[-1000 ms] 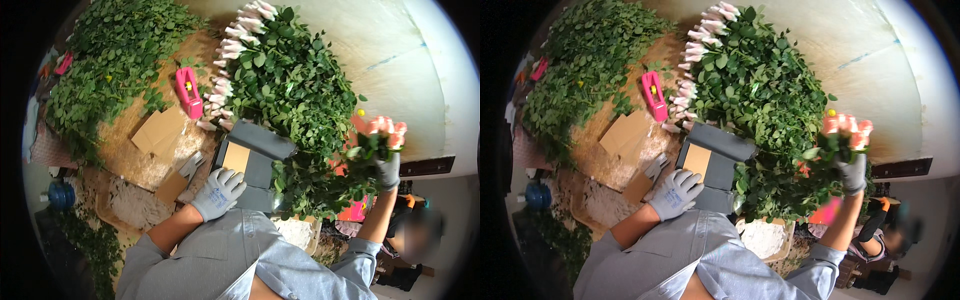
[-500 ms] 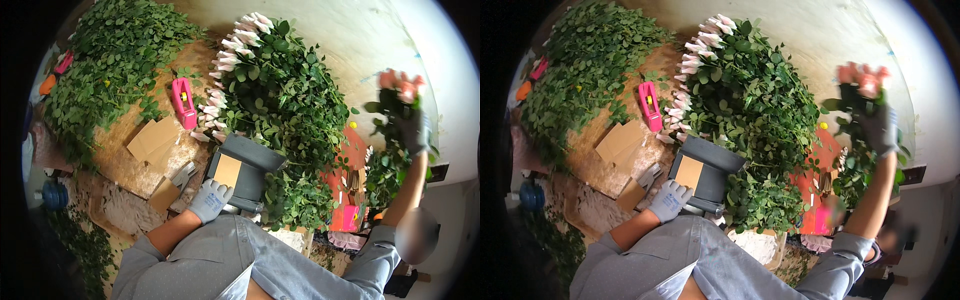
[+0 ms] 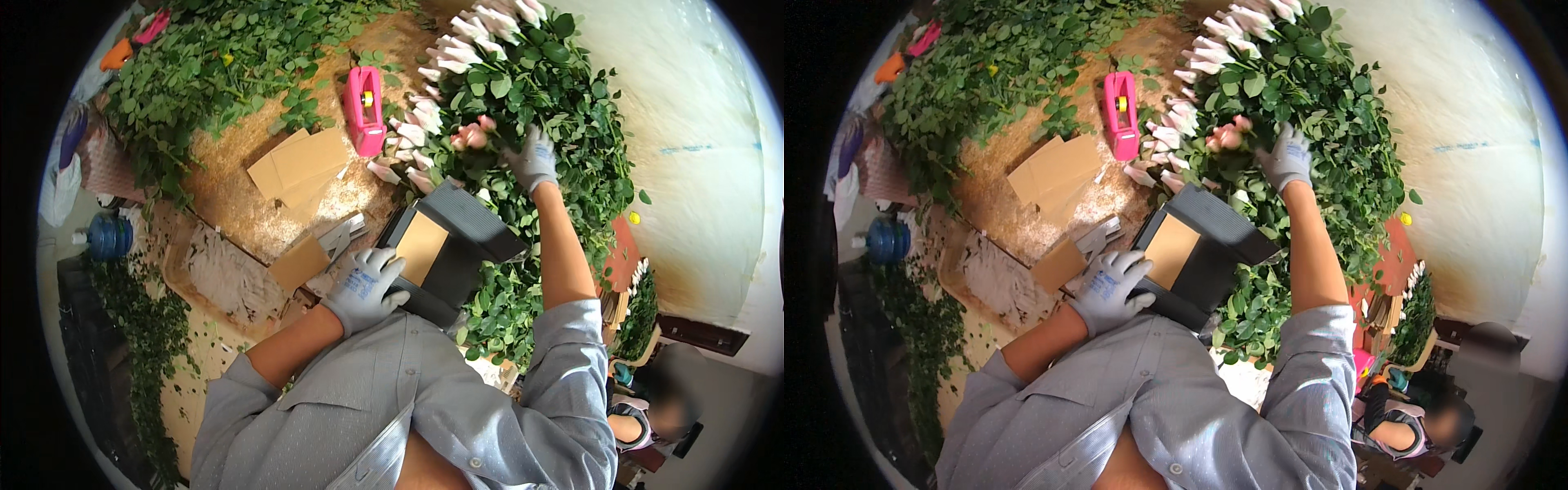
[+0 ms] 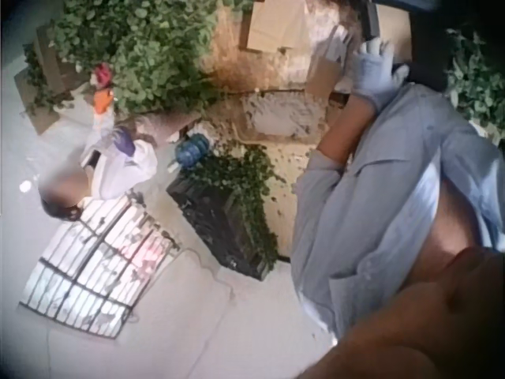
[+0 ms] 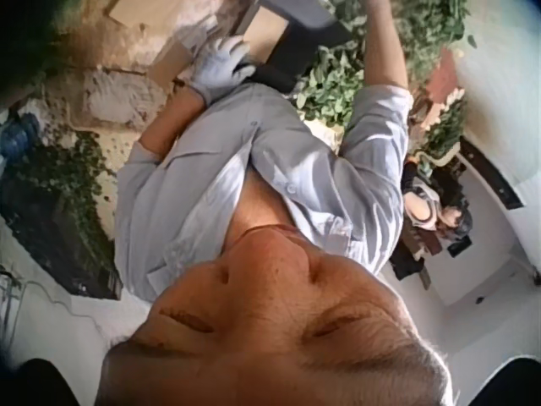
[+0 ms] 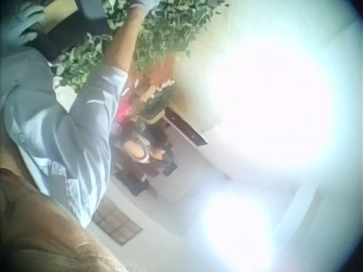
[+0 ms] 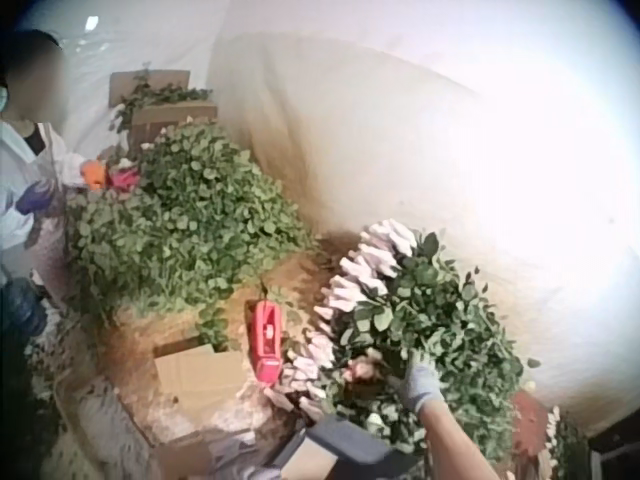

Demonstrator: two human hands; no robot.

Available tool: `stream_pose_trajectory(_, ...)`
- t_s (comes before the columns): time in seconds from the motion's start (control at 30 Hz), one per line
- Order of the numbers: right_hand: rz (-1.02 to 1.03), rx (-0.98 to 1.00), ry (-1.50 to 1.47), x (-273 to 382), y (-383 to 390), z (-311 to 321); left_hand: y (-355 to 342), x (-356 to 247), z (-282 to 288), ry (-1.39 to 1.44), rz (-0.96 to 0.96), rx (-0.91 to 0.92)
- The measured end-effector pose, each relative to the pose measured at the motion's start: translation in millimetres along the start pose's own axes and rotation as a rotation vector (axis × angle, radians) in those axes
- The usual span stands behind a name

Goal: The person arranges artificial flowers into a black rectangular container, placing stems into slots and adjusting their positions. They handle the container and flowers repeatedly, occasionally opening and closing the container lid.

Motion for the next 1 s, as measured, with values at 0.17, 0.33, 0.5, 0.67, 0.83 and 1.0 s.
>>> stream_pose_trajectory(0.17,0.531,-0.433,-0.438,90,94,71,-11,3,-18,-0.021,0.134,-0.014)
stream_pose_trajectory(0.33,0.117,0.19,-0.38,93,221,4,-38,5,-3,0.032,0.086,0.089)
stream_pose_trajectory(0.5,-0.422,0.216,-1.13,73,248,-82,-46,16,-5,0.137,0.136,0.142)
stream_pose_trajectory(0.67,-0.557,0.174,-1.56,78,259,-74,-48,31,-8,0.695,0.329,0.017)
stream_pose_trajectory(0.83,-0.174,0.393,-1.629,108,265,-20,-53,11,30,1.01,0.18,0.062)
stream_pose_trajectory(1.0,0.381,0.004,-0.965,101,248,-6,-42,41,45,1.115,0.261,0.008)
Point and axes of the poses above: each hand's wrist, its own y-axis away from the middle knuckle, its own z-axis out of the back of the hand, x = y × z, the point moved 1 cm from there along -y, towards the middle knuckle, and after that the axes turned 12 degrees about -y, right-handed, at the moved point
